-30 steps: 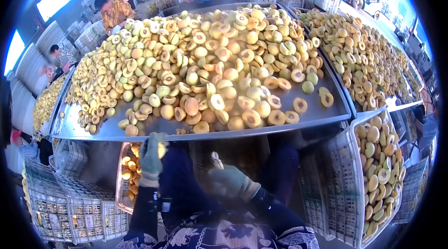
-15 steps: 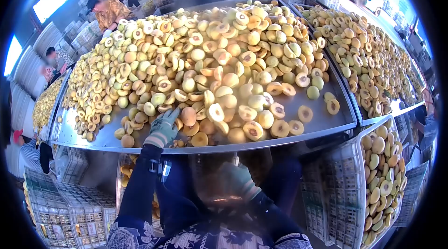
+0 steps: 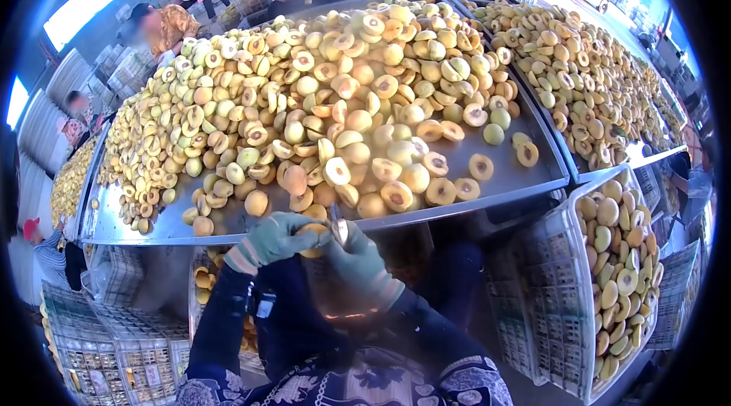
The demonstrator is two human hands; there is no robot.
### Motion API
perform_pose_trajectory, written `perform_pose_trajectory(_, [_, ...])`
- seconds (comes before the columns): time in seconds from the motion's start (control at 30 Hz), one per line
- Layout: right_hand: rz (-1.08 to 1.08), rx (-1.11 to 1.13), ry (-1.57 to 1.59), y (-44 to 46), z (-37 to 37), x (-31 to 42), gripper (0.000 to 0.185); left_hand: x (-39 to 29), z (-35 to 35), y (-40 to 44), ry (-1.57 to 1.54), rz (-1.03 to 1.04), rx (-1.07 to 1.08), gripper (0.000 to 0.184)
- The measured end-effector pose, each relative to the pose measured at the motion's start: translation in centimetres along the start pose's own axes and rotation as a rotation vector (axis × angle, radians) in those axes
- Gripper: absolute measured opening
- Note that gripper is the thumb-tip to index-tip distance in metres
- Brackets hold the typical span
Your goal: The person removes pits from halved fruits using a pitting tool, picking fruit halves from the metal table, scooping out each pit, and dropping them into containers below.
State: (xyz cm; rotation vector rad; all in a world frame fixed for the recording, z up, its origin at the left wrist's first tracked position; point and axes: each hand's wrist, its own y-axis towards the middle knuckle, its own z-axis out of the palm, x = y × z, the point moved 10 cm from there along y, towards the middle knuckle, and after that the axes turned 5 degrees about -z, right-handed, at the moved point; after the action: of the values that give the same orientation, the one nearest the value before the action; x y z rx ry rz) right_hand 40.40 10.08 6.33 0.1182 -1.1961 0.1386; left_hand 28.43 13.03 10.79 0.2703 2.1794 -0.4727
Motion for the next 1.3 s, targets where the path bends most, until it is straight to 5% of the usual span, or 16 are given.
perform_pose_trajectory(0.13, [0.377,-0.028,0.407,-2.1,-0.3,-0.9,0.026,-0.6,1.4,-1.1,-0.567,0.177,-0.280,0.034])
perform_pose_trajectory(0.2, [0.317,-0.048,0.577,-2.9,0.0,-1.8,0.026,-1.0,3.6,-2.1,-0.503,0.332,-0.399,0.037])
perform_pose_trajectory(0.27, [0.281,-0.013,0.605,-4.1,1.3,-0.5,0.025,0.3,5.6,-2.7,-0.725,0.200,-0.454,0.040])
perform_pose_trajectory(0.3, [0.340,-0.098,0.548,-4.8,1.1,-1.4,0.023,-1.8,4.8,-3.7,-0.349,0.336,-0.582,0.046])
perform_pose_trajectory(0.4, [-0.024,0.043,-0.269,-5.2,-0.2,0.7,0.023,1.6,7.9,-2.2,-1.363,0.020,-0.224,0.051])
perform_pose_trajectory(0.43, [0.075,0.127,-0.490,-5.5,-0.8,-0.2,0.031,1.4,7.7,-2.4,-1.293,0.033,-0.241,0.051])
perform_pose_trajectory(0.63, [0.014,0.186,-0.365,-6.3,0.6,2.7,0.046,0.2,6.8,-3.5,-0.951,0.121,-0.359,0.049])
perform_pose_trajectory(0.83, [0.026,0.244,-0.736,-7.1,0.6,3.3,0.040,-0.6,7.0,-3.9,-1.081,0.161,-0.364,0.046])
perform_pose_trajectory(1.0, [-0.184,0.277,-0.731,-7.2,1.1,3.5,0.026,0.7,7.6,-3.9,-1.044,0.115,-0.396,0.046])
perform_pose_trajectory(1.13, [0.227,0.326,-0.584,-7.3,0.5,2.1,0.027,0.5,7.2,-3.8,-0.912,0.117,-0.380,0.047])
perform_pose_trajectory(1.23, [-0.260,0.482,-0.973,-7.5,1.7,4.0,0.024,0.2,8.4,-3.3,-1.029,-0.064,-0.188,0.047])
perform_pose_trajectory(1.3, [-0.607,0.577,-1.214,-8.6,2.2,3.5,0.022,-0.5,8.4,-2.9,-0.788,-0.046,-0.085,0.046])
